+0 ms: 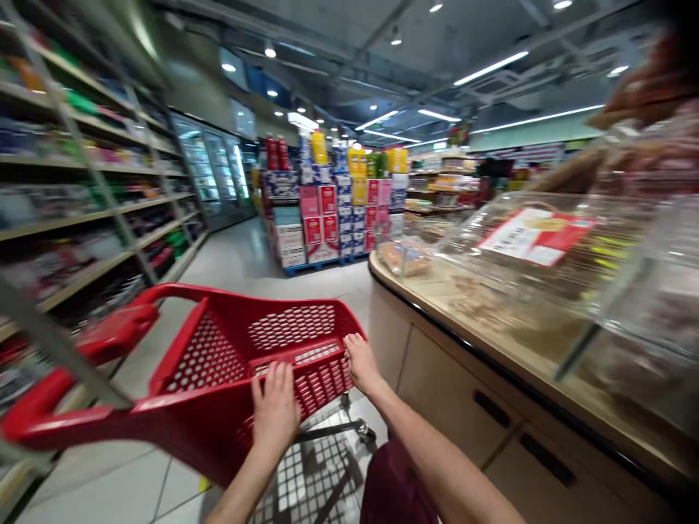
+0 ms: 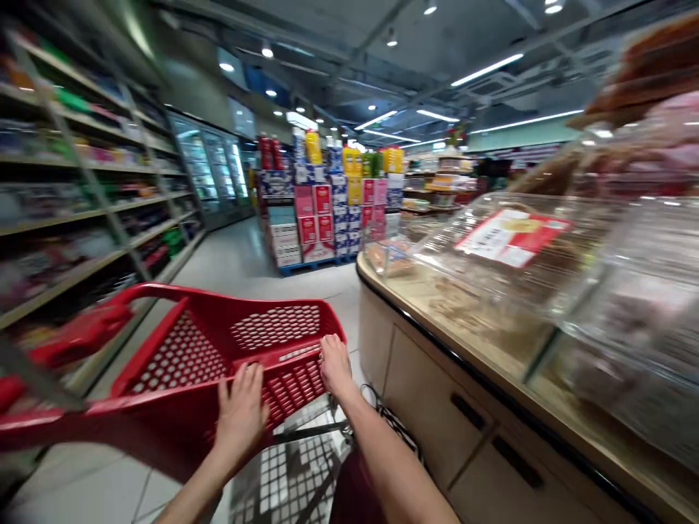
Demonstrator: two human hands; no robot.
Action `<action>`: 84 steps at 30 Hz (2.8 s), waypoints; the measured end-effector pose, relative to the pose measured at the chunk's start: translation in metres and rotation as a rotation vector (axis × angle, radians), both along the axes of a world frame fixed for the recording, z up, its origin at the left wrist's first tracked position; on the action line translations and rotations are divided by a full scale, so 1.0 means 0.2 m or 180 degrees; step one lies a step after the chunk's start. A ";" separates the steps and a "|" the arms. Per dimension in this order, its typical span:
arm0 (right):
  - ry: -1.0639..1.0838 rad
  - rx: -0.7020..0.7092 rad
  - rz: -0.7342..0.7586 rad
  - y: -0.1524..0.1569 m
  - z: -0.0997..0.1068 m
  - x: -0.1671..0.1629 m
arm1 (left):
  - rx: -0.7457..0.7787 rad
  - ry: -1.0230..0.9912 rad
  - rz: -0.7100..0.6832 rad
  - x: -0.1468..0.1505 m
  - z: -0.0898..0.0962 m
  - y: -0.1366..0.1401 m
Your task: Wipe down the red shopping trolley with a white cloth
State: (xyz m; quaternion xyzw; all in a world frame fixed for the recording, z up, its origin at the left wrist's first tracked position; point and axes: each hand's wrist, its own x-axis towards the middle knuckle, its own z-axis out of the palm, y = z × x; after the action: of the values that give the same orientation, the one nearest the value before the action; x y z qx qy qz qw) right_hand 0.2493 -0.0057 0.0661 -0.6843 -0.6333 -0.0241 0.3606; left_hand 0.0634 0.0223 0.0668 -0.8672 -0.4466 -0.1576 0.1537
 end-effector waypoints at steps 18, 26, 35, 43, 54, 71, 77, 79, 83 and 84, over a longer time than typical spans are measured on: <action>-0.0721 -0.0522 -0.0710 -0.04 -0.26 0.17 | -0.0389 0.0092 -0.0047 -0.08 -0.09 -0.03; -0.0786 -0.0451 -0.0360 -0.02 -0.24 0.12 | -0.0192 0.0194 -0.0028 -0.09 -0.09 -0.04; -0.0717 -0.0353 -0.0087 -0.03 -0.23 0.06 | 0.0196 0.0231 -0.0062 -0.10 -0.13 -0.02; -0.0673 -0.0334 0.0006 -0.02 -0.23 0.03 | 0.0183 0.0258 0.0010 -0.09 -0.13 -0.02; -0.0690 -0.0352 0.0139 -0.02 -0.20 -0.05 | -0.0122 0.0144 -0.0205 -0.12 -0.07 -0.04; -0.0312 -0.0673 -0.0721 0.03 -0.17 -0.04 | 0.0017 -0.0038 0.0074 -0.26 -0.03 0.02; -0.0616 -0.0305 0.0230 0.02 -0.19 -0.17 | 0.0096 -0.0042 0.0175 -0.26 -0.06 0.02; -0.0576 -0.0344 0.0122 0.01 -0.19 -0.14 | 0.0099 0.0007 0.0153 -0.26 -0.05 0.02; -0.0157 -0.0610 -0.0950 0.02 -0.18 -0.08 | 0.0156 0.0057 0.0128 -0.26 -0.06 0.01; -0.0155 -0.0592 -0.0944 0.02 -0.18 -0.10 | 0.0170 0.0045 0.0158 -0.26 -0.06 0.01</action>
State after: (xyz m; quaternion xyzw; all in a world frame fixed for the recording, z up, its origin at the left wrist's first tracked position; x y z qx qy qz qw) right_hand 0.2295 -0.0016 0.0301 -0.7999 -0.5334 -0.0350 0.2729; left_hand 0.0119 0.0244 0.0546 -0.8525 -0.4626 -0.1595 0.1839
